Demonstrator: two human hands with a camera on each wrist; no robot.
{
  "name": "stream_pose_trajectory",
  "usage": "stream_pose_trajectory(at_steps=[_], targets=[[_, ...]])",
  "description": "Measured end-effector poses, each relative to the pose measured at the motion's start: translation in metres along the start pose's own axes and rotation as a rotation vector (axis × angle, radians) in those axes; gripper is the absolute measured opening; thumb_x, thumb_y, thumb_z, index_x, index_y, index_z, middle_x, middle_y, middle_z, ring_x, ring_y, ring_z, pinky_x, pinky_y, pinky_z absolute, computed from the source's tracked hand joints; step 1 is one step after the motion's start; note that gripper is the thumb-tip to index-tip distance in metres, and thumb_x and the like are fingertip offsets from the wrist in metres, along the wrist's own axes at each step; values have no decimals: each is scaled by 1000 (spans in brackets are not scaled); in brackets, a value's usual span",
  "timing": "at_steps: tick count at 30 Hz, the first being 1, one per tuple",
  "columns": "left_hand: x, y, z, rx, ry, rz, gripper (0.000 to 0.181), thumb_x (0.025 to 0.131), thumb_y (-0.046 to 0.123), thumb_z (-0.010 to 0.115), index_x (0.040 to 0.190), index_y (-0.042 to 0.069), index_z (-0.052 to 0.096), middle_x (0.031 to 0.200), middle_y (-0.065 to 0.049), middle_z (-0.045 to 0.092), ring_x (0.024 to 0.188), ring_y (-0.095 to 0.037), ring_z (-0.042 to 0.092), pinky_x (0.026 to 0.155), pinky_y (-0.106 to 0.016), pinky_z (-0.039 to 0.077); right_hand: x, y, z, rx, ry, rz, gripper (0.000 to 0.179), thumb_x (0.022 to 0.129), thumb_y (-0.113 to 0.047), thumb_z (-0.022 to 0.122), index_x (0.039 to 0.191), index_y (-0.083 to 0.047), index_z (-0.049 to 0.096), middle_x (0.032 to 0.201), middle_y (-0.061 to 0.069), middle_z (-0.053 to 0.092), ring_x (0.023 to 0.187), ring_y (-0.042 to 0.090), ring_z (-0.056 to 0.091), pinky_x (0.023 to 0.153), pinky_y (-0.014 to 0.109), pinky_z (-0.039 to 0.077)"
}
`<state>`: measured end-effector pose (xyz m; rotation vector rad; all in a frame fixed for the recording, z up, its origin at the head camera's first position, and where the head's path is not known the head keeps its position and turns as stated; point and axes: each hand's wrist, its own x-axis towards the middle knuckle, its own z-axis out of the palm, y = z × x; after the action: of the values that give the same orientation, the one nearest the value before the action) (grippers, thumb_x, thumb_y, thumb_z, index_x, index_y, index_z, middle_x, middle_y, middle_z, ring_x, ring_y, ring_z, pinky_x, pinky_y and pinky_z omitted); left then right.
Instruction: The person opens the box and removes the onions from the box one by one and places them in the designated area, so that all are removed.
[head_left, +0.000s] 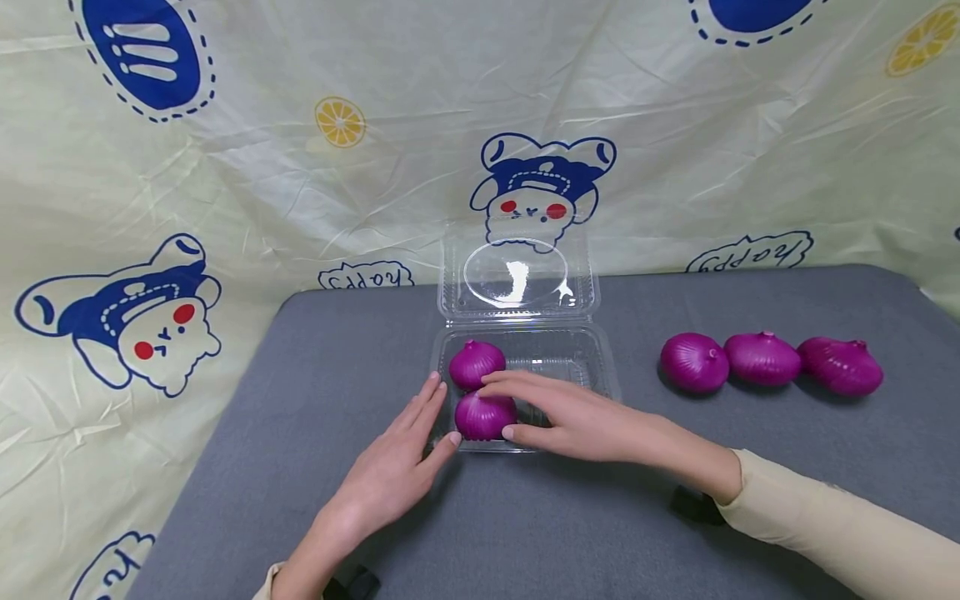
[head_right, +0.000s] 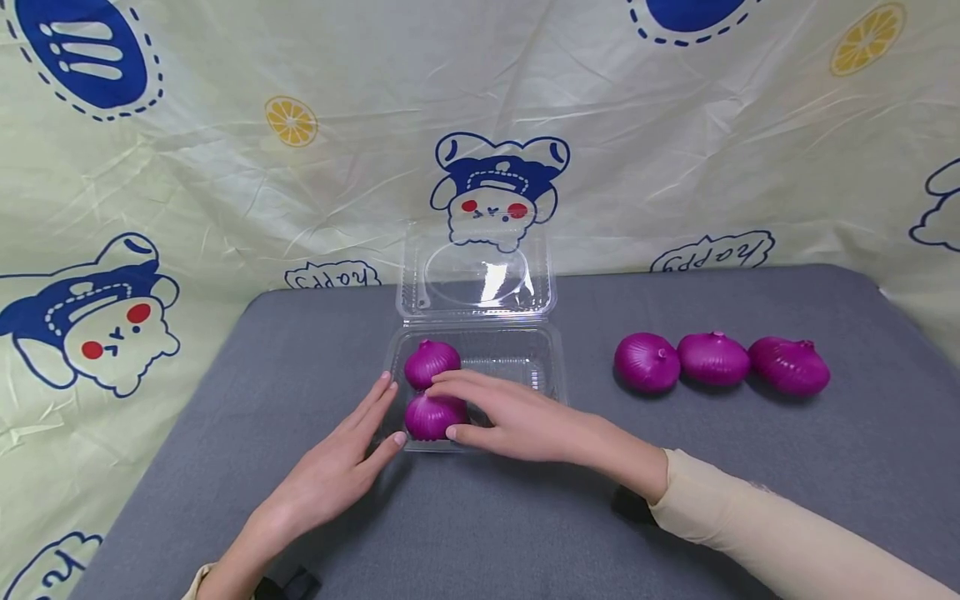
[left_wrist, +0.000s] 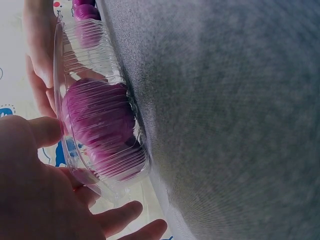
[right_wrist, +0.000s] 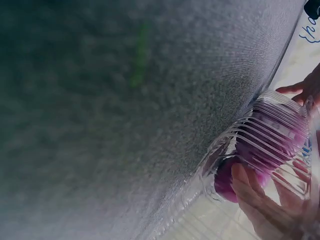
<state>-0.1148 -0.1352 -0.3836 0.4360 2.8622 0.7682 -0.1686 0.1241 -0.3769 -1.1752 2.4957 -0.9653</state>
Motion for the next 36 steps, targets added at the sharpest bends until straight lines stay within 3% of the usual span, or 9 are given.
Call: stream_pose_trajectory(at_steps=[7,15,22,30,36], targets=[[0,1,-1,-5,-4,0,71,100,49,50,158,18,24,163,10,10,147,-19,20,109,-53,32,12,4,4,33,-27,-6,55,93,-43,66,144,-34,48,148,-12,43,134,7,38,102,38,43],[0,0,-1,-6,-12,-11,71,99,48,51,158,17,24,163,9,10,147,-20,20,108,-54,33,22,4,7,120,-1,47,54,86,-38,76,135,-34,56,137,-16,49,122,6,47,91,30,50],[0,1,-1,-4,-16,-16,71,100,48,51,158,17,24,163,9,10,147,-21,20,108,-55,33,24,4,8,184,38,14,50,83,-26,81,129,-28,63,131,-8,54,116,15,53,84,29,54],[1,1,-1,8,-11,-17,71,100,49,51,158,18,23,163,9,10,147,-21,21,108,-54,34,24,6,9,232,55,30,47,82,-26,81,125,-30,64,128,-12,54,114,12,54,82,29,55],[1,1,0,15,-7,-16,71,100,47,51,158,18,23,163,9,9,147,-21,21,108,-54,33,21,7,5,301,62,24,46,83,-26,81,126,-28,64,129,-8,55,116,17,54,83,30,55]])
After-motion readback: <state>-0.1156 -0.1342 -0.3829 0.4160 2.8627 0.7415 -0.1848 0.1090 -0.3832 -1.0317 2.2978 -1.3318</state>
